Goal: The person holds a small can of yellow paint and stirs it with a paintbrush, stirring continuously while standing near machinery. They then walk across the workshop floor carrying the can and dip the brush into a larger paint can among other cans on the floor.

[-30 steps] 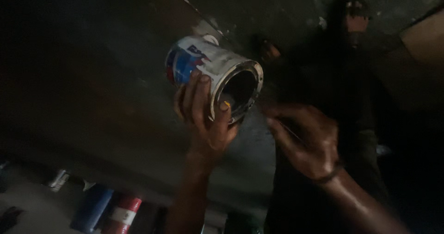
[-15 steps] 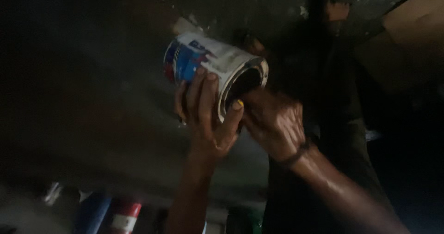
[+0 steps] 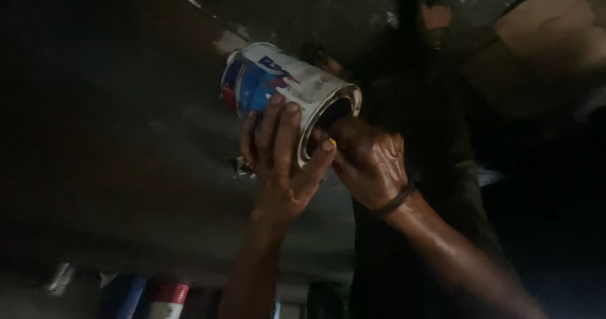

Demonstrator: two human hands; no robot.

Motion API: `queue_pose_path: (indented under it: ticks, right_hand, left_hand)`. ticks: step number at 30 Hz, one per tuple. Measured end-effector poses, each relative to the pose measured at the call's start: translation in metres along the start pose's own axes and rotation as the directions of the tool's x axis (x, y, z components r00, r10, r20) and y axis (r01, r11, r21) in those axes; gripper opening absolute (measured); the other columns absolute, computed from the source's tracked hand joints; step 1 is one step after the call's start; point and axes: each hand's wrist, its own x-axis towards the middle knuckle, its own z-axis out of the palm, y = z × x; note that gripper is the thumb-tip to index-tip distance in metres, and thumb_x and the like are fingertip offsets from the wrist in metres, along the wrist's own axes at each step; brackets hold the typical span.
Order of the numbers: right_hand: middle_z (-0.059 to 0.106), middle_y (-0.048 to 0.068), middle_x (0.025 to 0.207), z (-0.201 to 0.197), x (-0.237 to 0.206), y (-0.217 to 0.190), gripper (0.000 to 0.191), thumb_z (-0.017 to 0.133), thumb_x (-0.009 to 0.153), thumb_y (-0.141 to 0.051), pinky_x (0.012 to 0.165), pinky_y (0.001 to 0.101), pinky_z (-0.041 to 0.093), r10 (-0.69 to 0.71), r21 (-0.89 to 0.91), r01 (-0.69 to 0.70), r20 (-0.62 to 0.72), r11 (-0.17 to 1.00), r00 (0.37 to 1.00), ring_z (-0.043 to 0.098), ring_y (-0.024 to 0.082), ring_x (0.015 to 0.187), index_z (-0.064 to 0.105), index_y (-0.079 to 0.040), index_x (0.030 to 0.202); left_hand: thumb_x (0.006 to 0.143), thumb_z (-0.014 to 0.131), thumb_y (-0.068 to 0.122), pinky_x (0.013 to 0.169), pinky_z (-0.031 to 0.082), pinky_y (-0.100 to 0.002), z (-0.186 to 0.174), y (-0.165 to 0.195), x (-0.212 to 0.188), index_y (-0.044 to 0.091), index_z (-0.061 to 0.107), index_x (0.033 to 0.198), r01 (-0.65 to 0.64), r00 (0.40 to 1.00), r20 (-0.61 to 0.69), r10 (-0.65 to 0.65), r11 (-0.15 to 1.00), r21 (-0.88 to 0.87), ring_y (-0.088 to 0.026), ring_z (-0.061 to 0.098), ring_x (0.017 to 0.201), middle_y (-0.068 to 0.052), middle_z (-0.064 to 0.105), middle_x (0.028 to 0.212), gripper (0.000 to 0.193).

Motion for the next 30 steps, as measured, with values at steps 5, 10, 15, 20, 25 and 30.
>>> queue_pose_path:
  ticks: [5, 10, 15, 20, 25, 30]
  right_hand:
    - [0.072, 0.010, 0.086, -0.007, 0.000, 0.010, 0.013, 0.073, 0.089, -0.013, 0.062, 0.0368, 0.055, 0.000, 0.097, 0.001, -0.010, 0.995, 1.000, 0.072, 0.024, 0.073, 0.070, -0.007, 0.100]
    - [0.072, 0.012, 0.089, -0.013, 0.000, 0.025, 0.020, 0.072, 0.088, -0.012, 0.061, 0.0382, 0.054, 0.007, 0.005, -0.007, -0.032, 1.000, 0.999, 0.071, 0.026, 0.073, 0.072, -0.005, 0.107]
    - [0.072, 0.016, 0.103, -0.012, -0.006, 0.044, 0.021, 0.065, 0.098, -0.015, 0.067, 0.0394, 0.056, -0.114, -0.064, 0.109, -0.081, 0.992, 0.990, 0.072, 0.030, 0.085, 0.070, -0.005, 0.116]
    - [0.069, 0.015, 0.086, -0.007, -0.007, 0.063, 0.021, 0.058, 0.105, -0.021, 0.061, 0.0426, 0.049, 0.033, 0.009, -0.032, -0.023, 0.999, 0.999, 0.069, 0.031, 0.073, 0.071, -0.005, 0.103]
    - [0.066, 0.017, 0.082, -0.009, -0.007, 0.074, 0.030, 0.052, 0.106, -0.024, 0.060, 0.0445, 0.046, 0.059, -0.076, -0.056, 0.034, 0.996, 0.998, 0.064, 0.035, 0.069, 0.069, -0.003, 0.093]
    - [0.067, 0.021, 0.094, -0.022, -0.006, 0.077, 0.031, 0.048, 0.112, -0.022, 0.070, 0.0417, 0.052, -0.099, 0.147, 0.101, -0.019, 0.984, 0.995, 0.068, 0.036, 0.084, 0.066, 0.003, 0.111]
  left_hand:
    - [0.113, 0.076, 0.015, 0.130, 0.026, -0.063, 0.012, 0.007, 0.003, 0.040, 0.020, 0.167, -0.010, 0.999, 0.041, 0.011, 1.000, -0.015, -0.036, 0.035, 0.158, -0.010, 0.027, 0.169, 0.082]
    - [0.110, 0.078, 0.012, 0.132, 0.024, -0.064, 0.023, 0.007, 0.005, 0.039, 0.020, 0.168, -0.019, 0.999, 0.041, 0.022, 0.997, -0.073, -0.036, 0.034, 0.159, -0.012, 0.027, 0.169, 0.086]
    - [0.109, 0.076, 0.010, 0.132, 0.021, -0.062, 0.050, 0.013, 0.006, 0.043, 0.022, 0.167, 0.011, 1.000, 0.030, -0.008, 0.996, -0.086, -0.034, 0.029, 0.157, -0.010, 0.024, 0.171, 0.085]
    - [0.106, 0.080, 0.007, 0.133, 0.021, -0.059, 0.068, 0.012, 0.006, 0.043, 0.029, 0.164, -0.021, 1.000, -0.024, 0.020, 0.998, -0.063, -0.031, 0.029, 0.162, -0.006, 0.023, 0.172, 0.085]
    - [0.105, 0.082, 0.009, 0.134, 0.020, -0.059, 0.075, 0.014, 0.006, 0.043, 0.027, 0.165, -0.015, 1.000, 0.016, 0.017, 0.994, -0.106, -0.032, 0.027, 0.163, -0.007, 0.021, 0.172, 0.088]
    - [0.105, 0.082, 0.011, 0.131, 0.021, -0.060, 0.080, 0.013, 0.005, 0.042, 0.022, 0.167, -0.020, 0.998, 0.058, 0.030, 0.986, -0.167, -0.033, 0.027, 0.163, -0.009, 0.020, 0.172, 0.092]
